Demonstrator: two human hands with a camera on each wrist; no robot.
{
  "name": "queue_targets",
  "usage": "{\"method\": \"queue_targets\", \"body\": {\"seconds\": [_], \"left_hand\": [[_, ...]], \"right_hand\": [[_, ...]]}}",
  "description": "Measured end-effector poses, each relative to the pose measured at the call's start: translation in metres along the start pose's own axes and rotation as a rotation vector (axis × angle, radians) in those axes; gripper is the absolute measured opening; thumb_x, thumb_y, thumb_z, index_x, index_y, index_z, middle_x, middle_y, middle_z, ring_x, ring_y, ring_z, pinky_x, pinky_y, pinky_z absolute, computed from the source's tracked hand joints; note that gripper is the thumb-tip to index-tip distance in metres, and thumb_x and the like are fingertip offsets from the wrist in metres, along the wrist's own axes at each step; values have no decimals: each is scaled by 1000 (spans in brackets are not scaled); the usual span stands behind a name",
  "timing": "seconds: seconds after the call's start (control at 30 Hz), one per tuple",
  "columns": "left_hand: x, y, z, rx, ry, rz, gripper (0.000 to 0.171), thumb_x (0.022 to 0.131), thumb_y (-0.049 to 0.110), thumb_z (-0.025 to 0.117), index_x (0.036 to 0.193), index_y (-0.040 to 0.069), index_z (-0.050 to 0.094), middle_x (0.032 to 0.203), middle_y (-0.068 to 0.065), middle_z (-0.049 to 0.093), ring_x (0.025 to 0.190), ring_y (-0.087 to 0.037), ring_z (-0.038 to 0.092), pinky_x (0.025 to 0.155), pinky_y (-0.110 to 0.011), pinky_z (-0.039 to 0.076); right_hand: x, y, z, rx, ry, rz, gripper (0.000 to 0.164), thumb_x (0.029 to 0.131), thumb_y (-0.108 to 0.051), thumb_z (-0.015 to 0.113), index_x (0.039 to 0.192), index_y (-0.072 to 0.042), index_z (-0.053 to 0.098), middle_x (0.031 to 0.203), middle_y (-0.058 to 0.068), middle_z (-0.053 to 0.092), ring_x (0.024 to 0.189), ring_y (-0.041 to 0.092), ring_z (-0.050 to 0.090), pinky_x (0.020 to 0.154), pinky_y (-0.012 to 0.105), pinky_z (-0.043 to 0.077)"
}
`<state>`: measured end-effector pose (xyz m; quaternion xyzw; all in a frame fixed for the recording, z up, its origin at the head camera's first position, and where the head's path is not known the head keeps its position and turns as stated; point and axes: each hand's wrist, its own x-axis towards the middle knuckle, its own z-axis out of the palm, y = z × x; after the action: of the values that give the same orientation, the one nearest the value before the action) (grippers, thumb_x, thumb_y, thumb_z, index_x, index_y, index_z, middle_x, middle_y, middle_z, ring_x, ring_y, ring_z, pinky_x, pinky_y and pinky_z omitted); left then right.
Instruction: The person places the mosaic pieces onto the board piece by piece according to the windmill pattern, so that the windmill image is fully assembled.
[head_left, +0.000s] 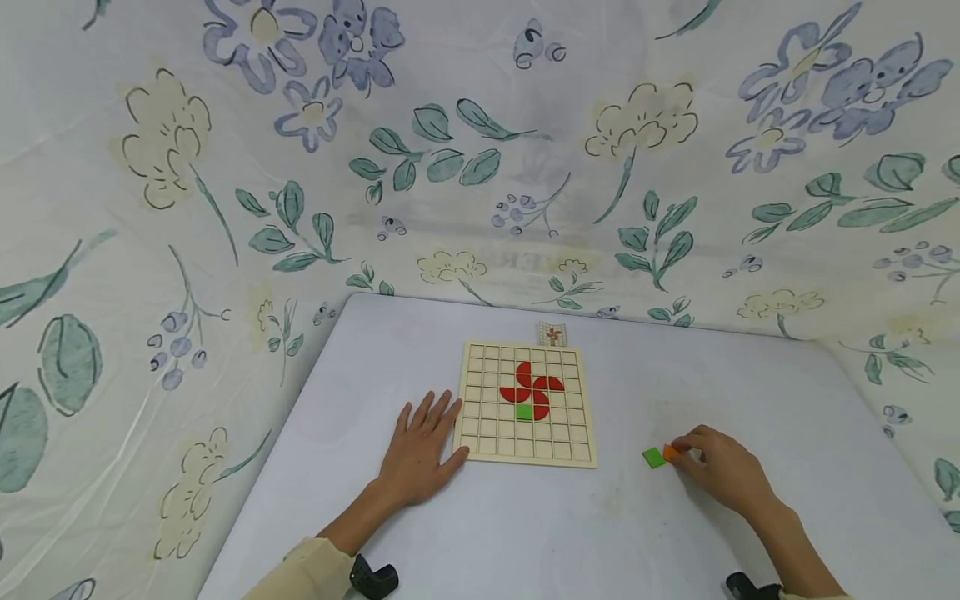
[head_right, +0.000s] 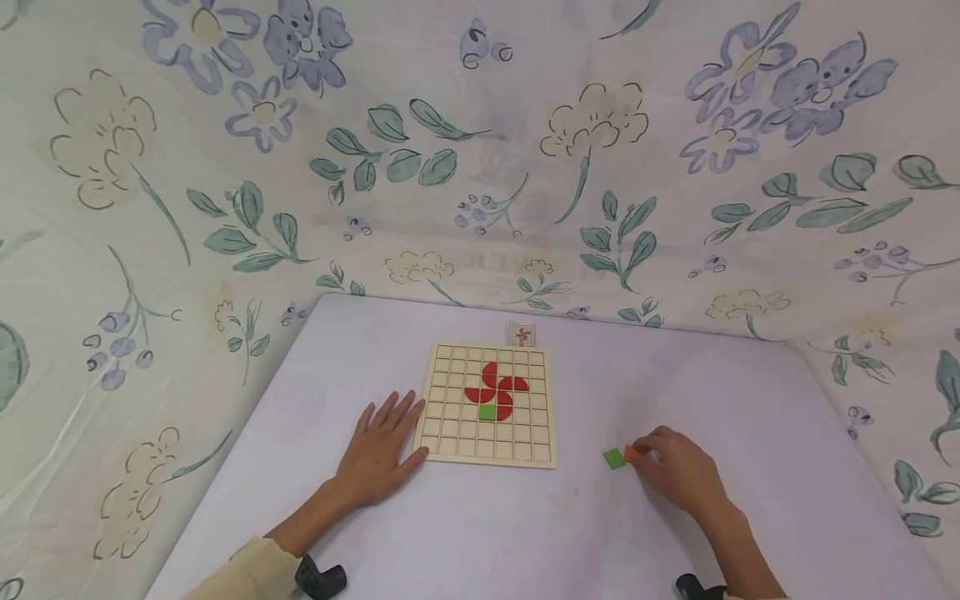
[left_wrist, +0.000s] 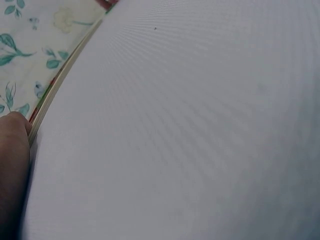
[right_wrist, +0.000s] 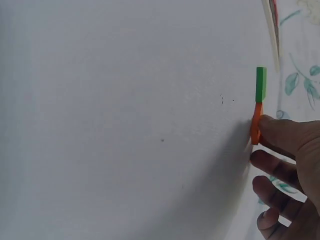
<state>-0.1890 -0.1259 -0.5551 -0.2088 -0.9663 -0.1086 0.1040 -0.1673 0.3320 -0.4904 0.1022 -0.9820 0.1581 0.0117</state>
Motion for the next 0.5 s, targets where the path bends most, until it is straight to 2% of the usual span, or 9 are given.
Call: {"method": "queue_targets", "body": {"seconds": [0.1,0.23,0.5], "left_hand": [[0,0,0,-6,3,1,72,97,55,44,154,13,34,159,-9,29,147,-32,18,114,-58,14],[0,0,0,-9,3,2,72,97,55,44,154,13,34,159,-9,29,147,-32,18,114,-58,14],[0,0,1,-16,9,6,72,97,55,45,154,12,34,158,-10,29,147,-33,18,114,-58,13]], "right_hand": [[-3,4,2,0,-5,7,19,81,-15,80,97,-6,76,91,1,68,77,21,62,61,38,53],[-5,7,3,0,-15,5,23,77,-18,84,97,-7,76,90,-2,65,76,18,58,60,35,50],[0,4,2,-58,-8,-39,20,73,-20,84,85,-7,75,78,-7,63,67,10,54,58,32,48]]}}
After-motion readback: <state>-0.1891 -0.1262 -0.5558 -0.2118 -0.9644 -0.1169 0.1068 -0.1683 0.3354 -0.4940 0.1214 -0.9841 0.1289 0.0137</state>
